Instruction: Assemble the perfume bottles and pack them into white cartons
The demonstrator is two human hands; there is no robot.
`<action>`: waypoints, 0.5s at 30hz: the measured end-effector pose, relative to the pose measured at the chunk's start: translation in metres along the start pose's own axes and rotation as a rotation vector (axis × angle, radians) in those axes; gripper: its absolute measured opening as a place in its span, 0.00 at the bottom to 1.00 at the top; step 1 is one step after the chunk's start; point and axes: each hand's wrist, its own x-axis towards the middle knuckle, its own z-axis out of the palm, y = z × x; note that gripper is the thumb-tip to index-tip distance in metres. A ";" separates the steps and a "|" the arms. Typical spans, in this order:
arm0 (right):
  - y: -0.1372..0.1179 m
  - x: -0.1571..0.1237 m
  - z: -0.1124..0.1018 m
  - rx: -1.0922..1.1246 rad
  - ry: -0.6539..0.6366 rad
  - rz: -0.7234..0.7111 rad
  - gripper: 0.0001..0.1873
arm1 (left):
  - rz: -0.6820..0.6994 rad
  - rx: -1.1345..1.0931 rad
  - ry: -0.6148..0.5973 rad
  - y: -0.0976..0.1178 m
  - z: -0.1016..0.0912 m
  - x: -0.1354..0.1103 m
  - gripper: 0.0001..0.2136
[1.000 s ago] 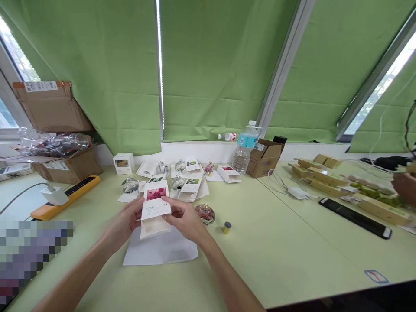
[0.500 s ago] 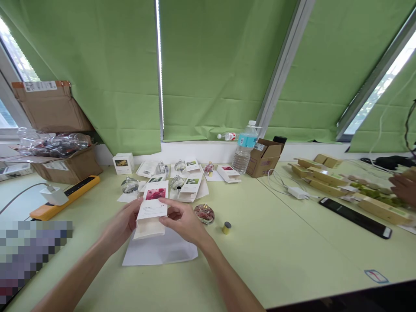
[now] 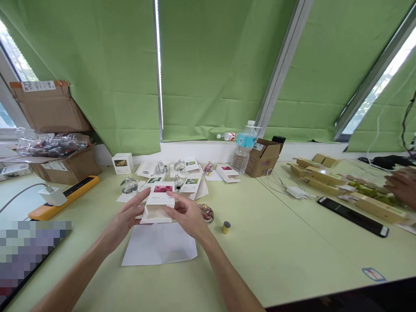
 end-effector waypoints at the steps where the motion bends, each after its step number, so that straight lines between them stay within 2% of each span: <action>1: 0.000 0.000 0.000 0.008 -0.006 -0.002 0.29 | 0.002 0.005 -0.018 0.001 0.000 0.000 0.25; 7: -0.004 -0.002 0.000 0.071 -0.045 -0.001 0.29 | 0.056 0.082 -0.068 0.002 0.001 -0.002 0.23; 12: -0.004 -0.002 -0.001 0.099 -0.068 -0.007 0.29 | 0.105 0.189 -0.009 0.004 0.006 -0.007 0.22; 15: -0.004 -0.003 -0.001 0.110 -0.071 0.000 0.29 | 0.100 0.205 -0.013 0.004 0.006 -0.007 0.22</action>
